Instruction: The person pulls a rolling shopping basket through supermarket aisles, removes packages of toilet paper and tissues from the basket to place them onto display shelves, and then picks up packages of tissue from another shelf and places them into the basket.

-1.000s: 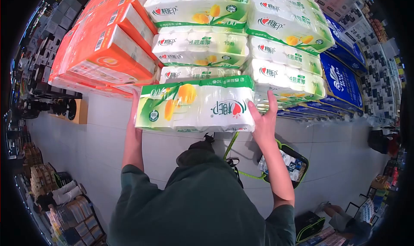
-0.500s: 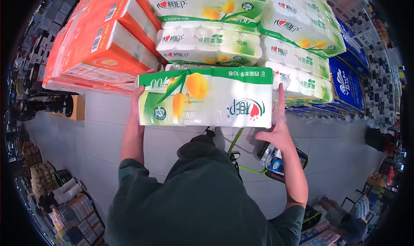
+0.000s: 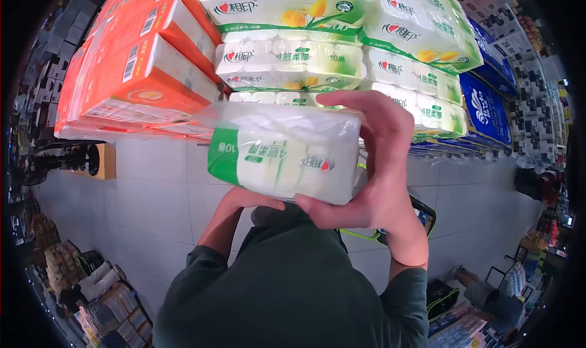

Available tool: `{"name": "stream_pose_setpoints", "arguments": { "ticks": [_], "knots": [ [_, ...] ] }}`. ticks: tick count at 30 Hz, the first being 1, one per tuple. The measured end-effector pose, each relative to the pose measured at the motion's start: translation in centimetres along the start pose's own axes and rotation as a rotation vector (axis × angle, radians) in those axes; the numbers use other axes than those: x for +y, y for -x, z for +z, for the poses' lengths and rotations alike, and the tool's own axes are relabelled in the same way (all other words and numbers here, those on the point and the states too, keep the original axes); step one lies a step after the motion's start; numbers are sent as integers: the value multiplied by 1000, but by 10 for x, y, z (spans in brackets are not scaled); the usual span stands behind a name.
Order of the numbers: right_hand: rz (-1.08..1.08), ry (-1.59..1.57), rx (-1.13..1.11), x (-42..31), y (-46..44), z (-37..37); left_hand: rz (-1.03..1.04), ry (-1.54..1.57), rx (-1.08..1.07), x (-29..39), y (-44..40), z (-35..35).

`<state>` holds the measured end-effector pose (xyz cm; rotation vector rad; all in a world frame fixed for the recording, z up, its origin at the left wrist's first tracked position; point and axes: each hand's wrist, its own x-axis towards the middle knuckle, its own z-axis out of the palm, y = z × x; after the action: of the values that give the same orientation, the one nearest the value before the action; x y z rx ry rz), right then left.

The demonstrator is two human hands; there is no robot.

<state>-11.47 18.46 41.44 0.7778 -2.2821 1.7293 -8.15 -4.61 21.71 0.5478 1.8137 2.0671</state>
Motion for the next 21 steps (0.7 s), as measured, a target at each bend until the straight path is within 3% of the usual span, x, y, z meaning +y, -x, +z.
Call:
{"name": "stream_pose_setpoints", "arguments": {
  "ticks": [2,4,7,8,10,14,19,21],
  "knots": [
    [-68,-71,-67,6,-1,26,129,-161,136,-6,0,12],
    [-80,-116,-127,14,-6,49,123,-145,164,-18,0,18],
    [208,-128,-380,24,-21,72,50,-20,159,-38,6,22],
    [207,-123,-371,34,-24,84,-1,63,149,-45,7,21],
    [-129,213,-340,52,-26,103,-120,271,133,-62,6,13],
    [-178,570,-154,53,-15,85,-315,621,112,-90,-3,-10],
    [-214,910,-383,76,-25,68,-342,740,128,-96,-35,-23],
    [-269,953,-352,90,-35,65,-310,681,233,-73,-55,-16]
  ]
}}
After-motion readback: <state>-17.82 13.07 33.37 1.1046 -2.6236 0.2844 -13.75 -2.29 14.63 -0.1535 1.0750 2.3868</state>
